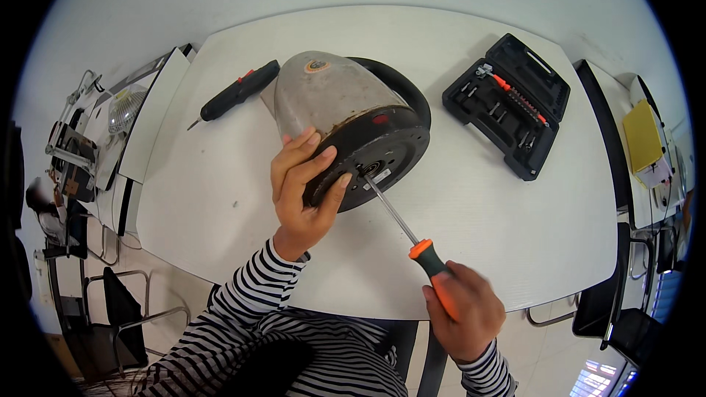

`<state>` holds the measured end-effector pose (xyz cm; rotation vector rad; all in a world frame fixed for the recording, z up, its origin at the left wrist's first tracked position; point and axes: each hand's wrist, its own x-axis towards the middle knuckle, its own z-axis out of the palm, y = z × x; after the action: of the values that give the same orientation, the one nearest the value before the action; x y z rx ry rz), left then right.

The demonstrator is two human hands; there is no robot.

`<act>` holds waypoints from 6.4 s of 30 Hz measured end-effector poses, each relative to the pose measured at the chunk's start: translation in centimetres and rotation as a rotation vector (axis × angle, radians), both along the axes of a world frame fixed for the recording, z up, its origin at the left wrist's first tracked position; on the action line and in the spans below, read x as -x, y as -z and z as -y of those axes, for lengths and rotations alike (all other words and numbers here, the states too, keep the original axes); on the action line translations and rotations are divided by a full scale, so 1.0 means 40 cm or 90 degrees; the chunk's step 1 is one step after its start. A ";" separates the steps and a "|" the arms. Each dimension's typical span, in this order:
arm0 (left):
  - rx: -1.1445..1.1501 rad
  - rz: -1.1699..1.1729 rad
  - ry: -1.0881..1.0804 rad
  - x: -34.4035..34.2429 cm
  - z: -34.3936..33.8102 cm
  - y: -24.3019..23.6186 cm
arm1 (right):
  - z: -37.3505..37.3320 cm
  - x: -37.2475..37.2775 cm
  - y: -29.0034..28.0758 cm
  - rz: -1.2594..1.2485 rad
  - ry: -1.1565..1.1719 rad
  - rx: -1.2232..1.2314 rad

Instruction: The person uses a screwdriver to loosen and remove screws from the base of a stainless steel electric kettle. After removing the screws, they place the kettle on a nearby table and then pick up a different kettle from the same table.

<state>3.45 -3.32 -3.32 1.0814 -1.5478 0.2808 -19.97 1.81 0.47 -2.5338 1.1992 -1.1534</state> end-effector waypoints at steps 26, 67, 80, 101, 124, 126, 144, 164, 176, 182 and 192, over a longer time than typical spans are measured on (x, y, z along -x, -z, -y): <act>-0.437 0.115 -0.336 -0.274 -0.249 0.003 | -0.146 0.076 0.144 0.372 0.011 -0.613; -0.318 -1.038 0.569 -0.220 -0.395 0.074 | -0.299 -0.253 0.215 0.181 -0.130 -0.439; -0.363 -0.730 0.308 -0.239 -0.415 0.027 | -0.306 -0.243 0.203 0.025 -0.168 -0.267; -0.354 -0.643 0.330 -0.231 -0.339 0.020 | -0.250 -0.171 0.168 0.263 -0.142 -0.433; -0.175 0.208 -0.022 -0.094 -0.020 -0.079 | -0.132 -0.093 0.172 0.190 0.183 -0.218; -0.189 0.221 -0.038 -0.083 -0.023 -0.083 | -0.127 -0.094 0.179 0.195 0.175 -0.211; -0.165 0.287 -0.069 -0.081 -0.014 -0.075 | -0.099 -0.118 0.189 0.230 0.190 -0.218; -0.188 0.182 -0.119 -0.057 -0.035 -0.055 | -0.108 -0.104 0.177 0.016 0.176 0.095; -0.680 -0.811 0.639 0.168 -0.238 0.075 | -0.128 -0.121 0.127 0.675 0.094 -0.570; -0.855 -0.858 0.713 0.172 -0.189 0.073 | -0.146 -0.133 0.164 0.310 0.152 -0.257; -0.835 -0.924 0.668 0.191 -0.193 0.083 | -0.172 -0.137 0.166 0.267 0.267 -0.235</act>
<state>-4.19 4.41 -6.63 0.7453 -0.5317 -2.0079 -14.48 8.68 -6.18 -1.7140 1.6727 -1.3058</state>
